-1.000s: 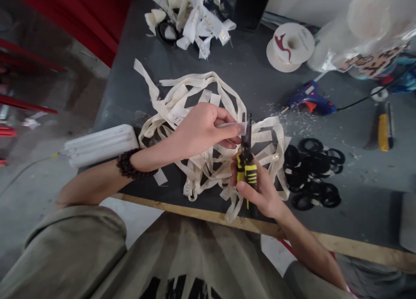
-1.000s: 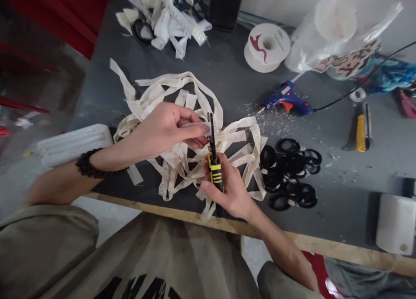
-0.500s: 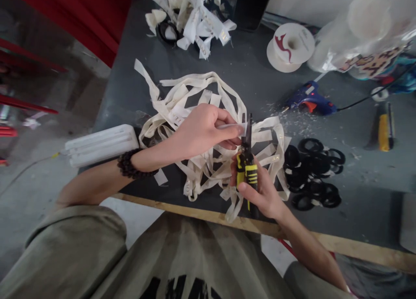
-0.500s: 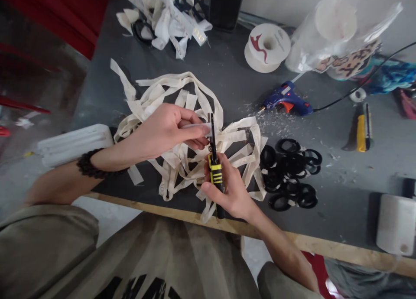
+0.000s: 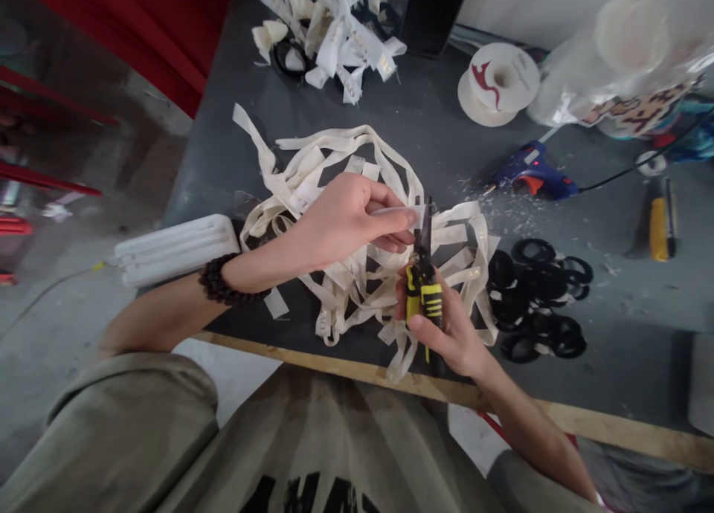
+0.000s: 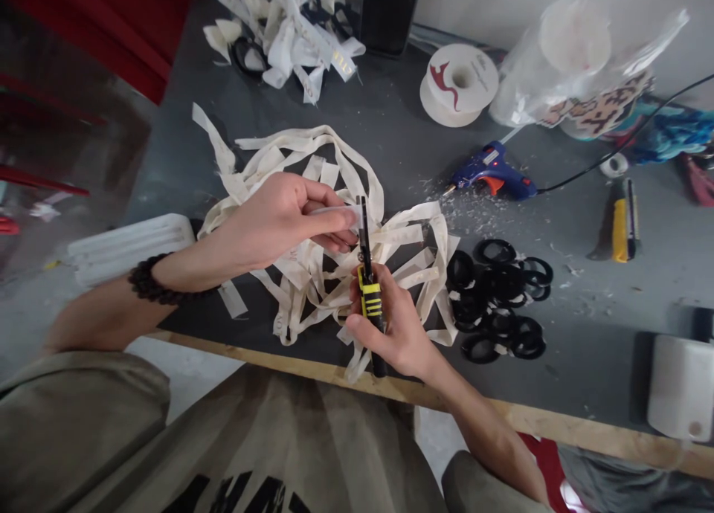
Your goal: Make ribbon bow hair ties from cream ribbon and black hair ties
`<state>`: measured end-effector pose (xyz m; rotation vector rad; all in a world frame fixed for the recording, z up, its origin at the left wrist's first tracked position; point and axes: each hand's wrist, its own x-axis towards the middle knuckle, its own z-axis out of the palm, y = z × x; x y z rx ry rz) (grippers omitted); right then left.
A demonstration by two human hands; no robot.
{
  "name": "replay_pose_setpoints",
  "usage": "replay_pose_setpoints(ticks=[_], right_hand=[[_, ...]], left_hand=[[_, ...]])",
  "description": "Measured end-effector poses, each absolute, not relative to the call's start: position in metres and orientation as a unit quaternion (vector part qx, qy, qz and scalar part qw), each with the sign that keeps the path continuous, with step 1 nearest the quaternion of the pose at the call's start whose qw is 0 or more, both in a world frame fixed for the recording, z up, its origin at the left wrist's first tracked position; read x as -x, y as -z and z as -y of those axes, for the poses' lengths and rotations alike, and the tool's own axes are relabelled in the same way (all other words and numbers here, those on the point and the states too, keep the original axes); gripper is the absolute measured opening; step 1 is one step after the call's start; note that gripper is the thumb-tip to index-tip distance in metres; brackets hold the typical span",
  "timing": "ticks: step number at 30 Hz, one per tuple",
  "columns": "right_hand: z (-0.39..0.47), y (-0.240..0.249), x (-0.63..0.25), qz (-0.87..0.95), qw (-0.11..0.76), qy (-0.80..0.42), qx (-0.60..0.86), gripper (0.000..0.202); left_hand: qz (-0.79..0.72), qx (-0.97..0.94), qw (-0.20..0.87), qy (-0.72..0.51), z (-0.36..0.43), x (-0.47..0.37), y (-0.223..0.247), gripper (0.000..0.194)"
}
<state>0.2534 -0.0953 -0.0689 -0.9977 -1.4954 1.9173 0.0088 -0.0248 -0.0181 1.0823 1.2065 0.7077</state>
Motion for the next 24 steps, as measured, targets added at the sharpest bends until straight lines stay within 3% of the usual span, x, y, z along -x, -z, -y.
replay_pose_setpoints(ticks=[24], right_hand=[[0.0942, 0.0688, -0.254, 0.572, 0.231, -0.682, 0.394, 0.044]], left_hand=[[-0.523, -0.485, 0.637, -0.295, 0.0254, -0.0069, 0.0195, 0.034]])
